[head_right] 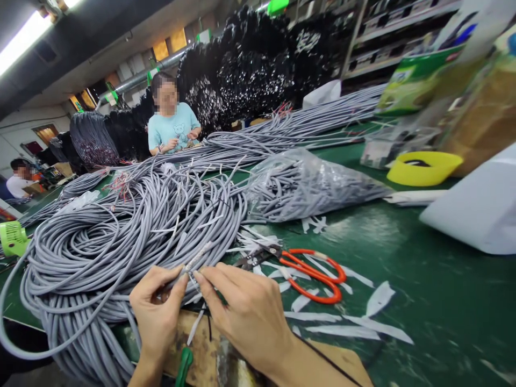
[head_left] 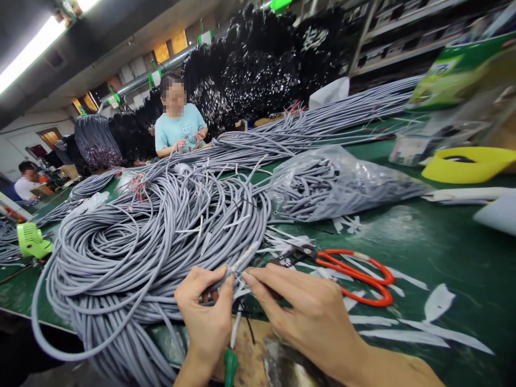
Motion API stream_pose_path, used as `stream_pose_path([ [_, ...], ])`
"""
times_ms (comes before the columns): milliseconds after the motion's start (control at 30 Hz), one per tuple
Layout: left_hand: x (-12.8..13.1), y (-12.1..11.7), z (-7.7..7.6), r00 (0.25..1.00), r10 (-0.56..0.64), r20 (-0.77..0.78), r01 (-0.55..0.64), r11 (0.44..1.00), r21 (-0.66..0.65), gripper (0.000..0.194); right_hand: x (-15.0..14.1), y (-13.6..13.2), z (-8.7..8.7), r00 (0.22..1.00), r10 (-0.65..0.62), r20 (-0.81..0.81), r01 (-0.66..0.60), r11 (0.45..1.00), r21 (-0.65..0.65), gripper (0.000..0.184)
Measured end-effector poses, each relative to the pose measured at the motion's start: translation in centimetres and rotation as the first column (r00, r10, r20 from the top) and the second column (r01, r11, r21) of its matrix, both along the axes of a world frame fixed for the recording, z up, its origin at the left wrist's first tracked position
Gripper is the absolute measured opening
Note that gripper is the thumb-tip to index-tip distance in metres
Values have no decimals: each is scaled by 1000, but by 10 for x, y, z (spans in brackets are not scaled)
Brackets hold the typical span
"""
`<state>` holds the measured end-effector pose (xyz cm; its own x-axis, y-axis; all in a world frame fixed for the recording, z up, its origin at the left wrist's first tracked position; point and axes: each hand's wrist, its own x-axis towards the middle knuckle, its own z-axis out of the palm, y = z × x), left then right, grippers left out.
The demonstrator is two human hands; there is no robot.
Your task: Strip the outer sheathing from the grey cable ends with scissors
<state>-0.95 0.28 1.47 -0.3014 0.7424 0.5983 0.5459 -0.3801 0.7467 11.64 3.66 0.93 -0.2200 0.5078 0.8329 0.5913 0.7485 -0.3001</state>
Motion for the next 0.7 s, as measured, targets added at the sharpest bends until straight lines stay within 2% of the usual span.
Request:
stream_pose_path([
  [200,0,0,-1,1000,15,-6,-15,1000,18,7,1,-1,1,999,0,-34,0,1000,-3,34],
  [500,0,0,-2,999,22,-44,-21,1000,21,8,1,-1,0,1000,-31,-3,31,999,34,37],
  [567,0,0,-3,998,24,-64,-23,1000,18,8,0,-1,1,1000,-5,-18,4,1000,-12,38],
  [700,2,-1,-5,986,44,-162,-39,999,33,10,-1,0,3,991,105,-81,-122,963,-240,39],
])
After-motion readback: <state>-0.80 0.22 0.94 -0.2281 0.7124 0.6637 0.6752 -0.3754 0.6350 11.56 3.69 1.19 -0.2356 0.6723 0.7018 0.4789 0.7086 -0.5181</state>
